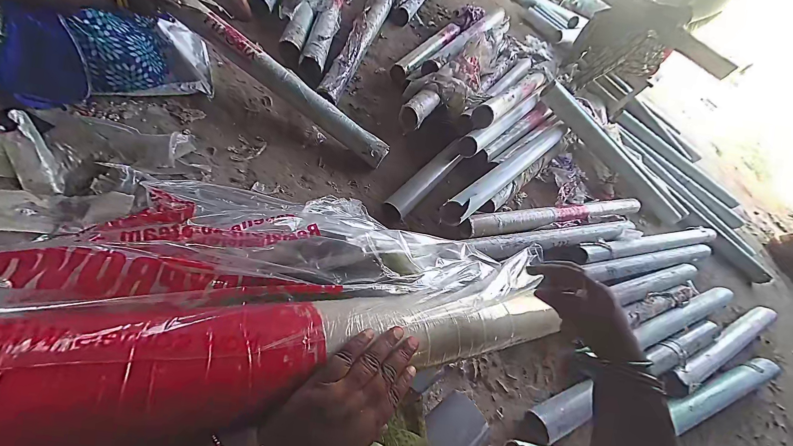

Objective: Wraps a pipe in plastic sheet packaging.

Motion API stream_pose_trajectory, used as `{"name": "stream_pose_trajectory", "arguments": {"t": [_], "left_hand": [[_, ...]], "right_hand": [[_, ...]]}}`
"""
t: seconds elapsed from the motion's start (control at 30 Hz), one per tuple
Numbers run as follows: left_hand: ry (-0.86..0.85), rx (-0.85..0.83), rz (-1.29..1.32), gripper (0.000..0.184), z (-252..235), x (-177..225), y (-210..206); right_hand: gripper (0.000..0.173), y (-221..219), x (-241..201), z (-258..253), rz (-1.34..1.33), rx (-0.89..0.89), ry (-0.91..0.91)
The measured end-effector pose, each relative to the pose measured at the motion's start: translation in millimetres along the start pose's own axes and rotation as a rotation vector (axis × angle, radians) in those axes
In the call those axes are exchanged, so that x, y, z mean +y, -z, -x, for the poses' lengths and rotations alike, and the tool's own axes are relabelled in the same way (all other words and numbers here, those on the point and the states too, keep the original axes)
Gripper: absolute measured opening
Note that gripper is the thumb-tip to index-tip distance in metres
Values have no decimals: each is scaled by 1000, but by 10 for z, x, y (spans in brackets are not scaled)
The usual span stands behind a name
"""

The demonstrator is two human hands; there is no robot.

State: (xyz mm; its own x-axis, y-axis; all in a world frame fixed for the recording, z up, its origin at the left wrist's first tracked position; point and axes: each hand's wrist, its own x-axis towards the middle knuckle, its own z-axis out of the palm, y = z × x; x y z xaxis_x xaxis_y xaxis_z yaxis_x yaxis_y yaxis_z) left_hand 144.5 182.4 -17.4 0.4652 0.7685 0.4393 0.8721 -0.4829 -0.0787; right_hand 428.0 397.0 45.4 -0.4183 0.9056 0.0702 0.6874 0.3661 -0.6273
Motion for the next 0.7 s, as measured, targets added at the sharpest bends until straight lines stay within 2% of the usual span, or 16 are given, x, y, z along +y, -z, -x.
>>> {"name": "stream_pose_trajectory", "arguments": {"t": [0.07, 0.13, 0.2, 0.4, 0.57, 0.7], "left_hand": [[-4, 10, -4, 51, 15, 12, -11], [-8, 5, -5, 51, 24, 23, 4], [-11, -3, -4, 51, 33, 21, 16], [-19, -4, -43, 47, 56, 40, -8], [-25, 22, -75, 40, 109, 65, -55], [-13, 18, -64, 39, 82, 39, -78]], "right_hand": [[34, -353, -152, 83, 123, -171, 160], [28, -556, -242, 106, 168, -261, 173], [20, -637, -263, 85, 157, -228, 164], [22, -745, -353, -176, 306, -77, 293], [23, -864, -503, -711, 325, -112, 266], [35, -1211, -341, -1205, 314, -410, 91]]}}
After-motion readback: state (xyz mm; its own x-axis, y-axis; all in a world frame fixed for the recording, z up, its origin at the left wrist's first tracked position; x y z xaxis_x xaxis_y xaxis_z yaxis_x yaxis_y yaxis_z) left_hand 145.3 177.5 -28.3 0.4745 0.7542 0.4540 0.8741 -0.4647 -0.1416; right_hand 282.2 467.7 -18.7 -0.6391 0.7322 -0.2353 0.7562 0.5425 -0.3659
